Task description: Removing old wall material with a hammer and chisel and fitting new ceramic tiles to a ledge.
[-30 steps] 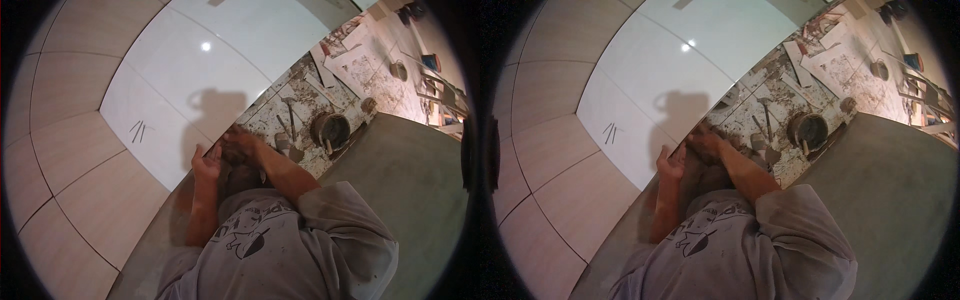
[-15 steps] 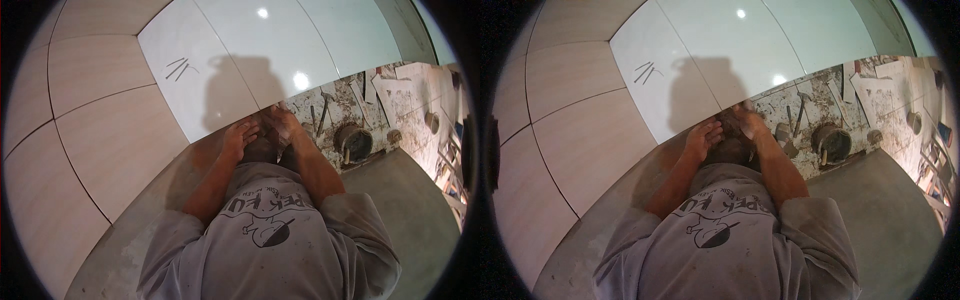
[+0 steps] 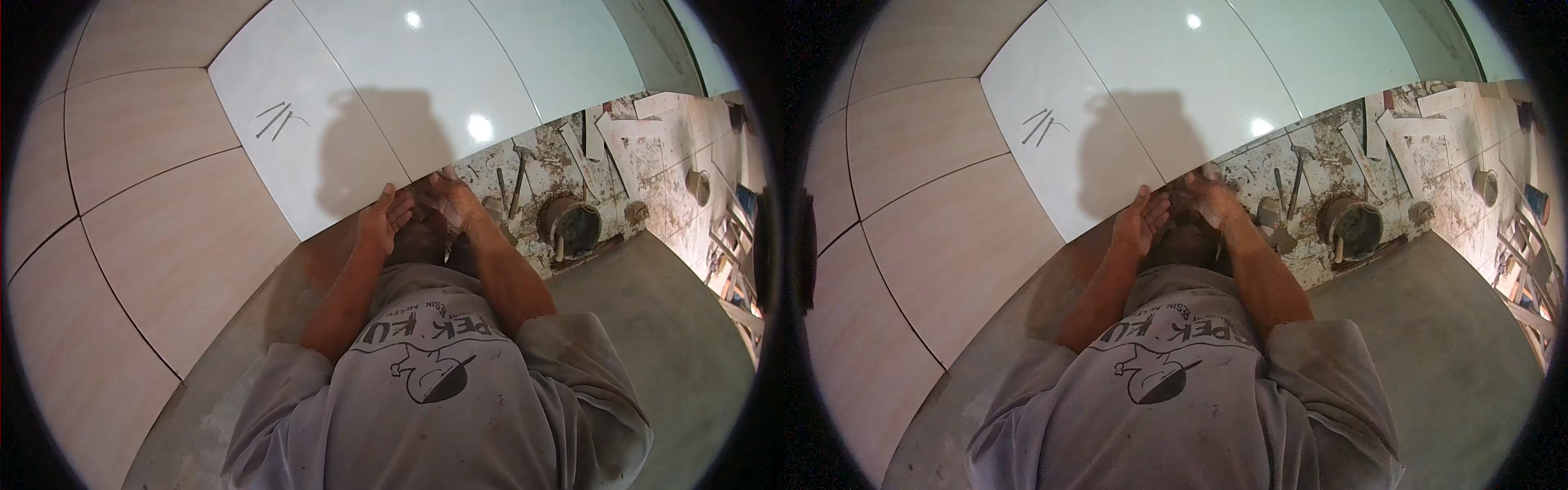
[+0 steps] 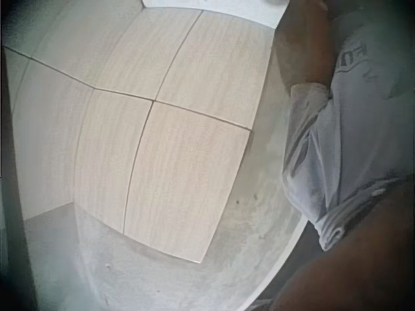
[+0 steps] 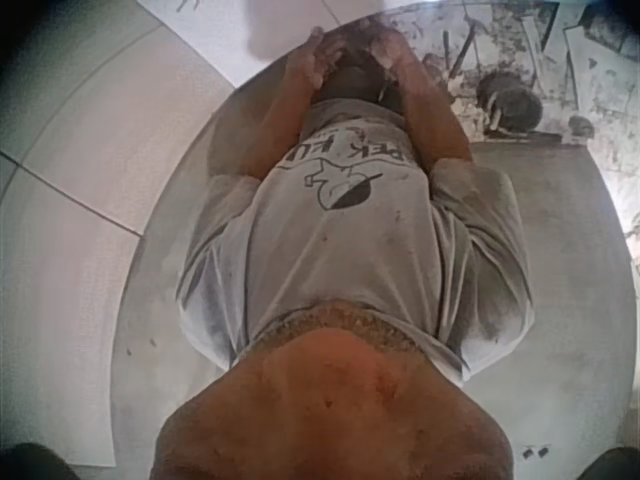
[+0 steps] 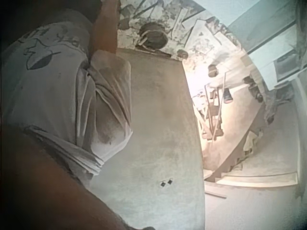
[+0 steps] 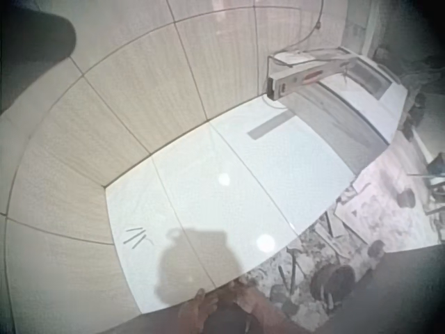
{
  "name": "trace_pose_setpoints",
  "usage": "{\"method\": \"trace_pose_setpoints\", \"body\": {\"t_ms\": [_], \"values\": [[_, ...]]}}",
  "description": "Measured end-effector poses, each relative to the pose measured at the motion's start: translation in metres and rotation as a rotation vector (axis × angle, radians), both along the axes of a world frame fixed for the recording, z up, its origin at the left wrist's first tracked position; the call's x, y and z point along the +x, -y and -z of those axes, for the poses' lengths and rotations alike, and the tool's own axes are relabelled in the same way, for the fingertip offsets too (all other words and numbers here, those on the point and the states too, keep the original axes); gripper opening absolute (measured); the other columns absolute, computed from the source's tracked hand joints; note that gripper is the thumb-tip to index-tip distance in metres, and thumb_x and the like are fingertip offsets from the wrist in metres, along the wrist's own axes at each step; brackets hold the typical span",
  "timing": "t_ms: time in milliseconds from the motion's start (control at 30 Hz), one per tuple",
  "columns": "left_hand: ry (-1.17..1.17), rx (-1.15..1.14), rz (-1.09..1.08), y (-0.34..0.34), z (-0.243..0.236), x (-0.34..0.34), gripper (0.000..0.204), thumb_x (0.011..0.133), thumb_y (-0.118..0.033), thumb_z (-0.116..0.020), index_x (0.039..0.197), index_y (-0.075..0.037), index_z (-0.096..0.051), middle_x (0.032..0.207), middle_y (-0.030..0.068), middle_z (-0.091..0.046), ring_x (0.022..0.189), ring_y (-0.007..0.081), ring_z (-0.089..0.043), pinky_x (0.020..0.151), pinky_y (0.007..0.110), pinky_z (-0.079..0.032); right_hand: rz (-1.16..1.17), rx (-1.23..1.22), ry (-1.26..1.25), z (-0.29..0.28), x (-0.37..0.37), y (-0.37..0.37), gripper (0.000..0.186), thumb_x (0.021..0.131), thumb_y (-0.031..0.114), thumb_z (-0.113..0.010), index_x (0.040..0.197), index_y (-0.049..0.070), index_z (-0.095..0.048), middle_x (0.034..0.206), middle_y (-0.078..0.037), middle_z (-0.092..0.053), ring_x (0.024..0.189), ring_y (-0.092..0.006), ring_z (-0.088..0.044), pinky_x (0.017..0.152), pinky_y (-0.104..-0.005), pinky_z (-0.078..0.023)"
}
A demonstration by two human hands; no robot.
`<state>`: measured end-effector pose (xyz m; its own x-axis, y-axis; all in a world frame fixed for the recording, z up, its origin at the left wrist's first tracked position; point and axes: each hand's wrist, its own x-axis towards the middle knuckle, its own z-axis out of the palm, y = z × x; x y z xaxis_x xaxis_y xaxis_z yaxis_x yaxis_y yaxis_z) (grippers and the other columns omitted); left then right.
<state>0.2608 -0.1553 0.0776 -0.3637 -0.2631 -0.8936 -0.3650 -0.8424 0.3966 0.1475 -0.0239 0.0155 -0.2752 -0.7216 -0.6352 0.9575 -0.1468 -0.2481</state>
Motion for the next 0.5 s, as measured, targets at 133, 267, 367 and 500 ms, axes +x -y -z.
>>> {"method": "trace_pose_setpoints", "body": {"t_ms": [133, 267, 367, 500], "values": [[-0.012, 0.04, -0.109, 0.001, -0.002, -0.004, 0.037, 0.087, -0.028, -0.064, 0.115, -0.007, -0.053, 0.107, 0.0078, -0.061, 0.096, 0.0203, -0.061, 0.078, 0.031, -0.05, 0.033, -0.031, 0.002, 0.0, 0.0, 0.0, 0.08, 0.084, 0.022, -0.067, 0.145, 0.018, -0.015, 0.135, -0.009, -0.04, 0.123, -0.0285, -0.041, 0.099, -0.0489, -0.033], [-0.069, 0.05, -0.173, 0.003, -0.006, -0.01, 0.026, 0.091, -0.019, -0.059, 0.113, -0.008, -0.053, 0.106, 0.0062, -0.061, 0.098, 0.0198, -0.061, 0.079, 0.03, -0.051, -0.006, 0.033, -0.061, 0.003, -0.001, -0.003, 0.094, 0.079, 0.026, -0.072, 0.147, 0.016, -0.009, 0.142, -0.009, -0.034, 0.13, -0.0285, -0.032, 0.103, -0.0497, -0.028], [-0.045, 0.075, -0.195, 0.003, -0.011, -0.014, 0.024, 0.092, -0.017, -0.055, 0.113, -0.007, -0.051, 0.109, 0.007, -0.059, 0.103, 0.0199, -0.059, 0.079, 0.03, -0.051, -0.004, -0.043, -0.099, 0.006, -0.001, -0.005, 0.097, 0.077, 0.028, -0.075, 0.147, 0.014, -0.009, 0.144, -0.009, -0.03, 0.134, -0.0285, -0.027, 0.104, -0.0475, -0.027], [-0.004, 0.071, -0.144, 0.005, -0.015, -0.019, 0.025, 0.093, -0.018, -0.054, 0.115, -0.006, -0.05, 0.112, 0.008, -0.058, 0.106, 0.0194, -0.057, 0.081, 0.03, -0.049, -0.039, -0.004, -0.078, 0.01, -0.001, -0.006, 0.1, 0.076, 0.028, -0.075, 0.147, 0.013, -0.007, 0.145, -0.011, -0.028, 0.134, -0.028, -0.027, 0.104, -0.0436, -0.029]]}}
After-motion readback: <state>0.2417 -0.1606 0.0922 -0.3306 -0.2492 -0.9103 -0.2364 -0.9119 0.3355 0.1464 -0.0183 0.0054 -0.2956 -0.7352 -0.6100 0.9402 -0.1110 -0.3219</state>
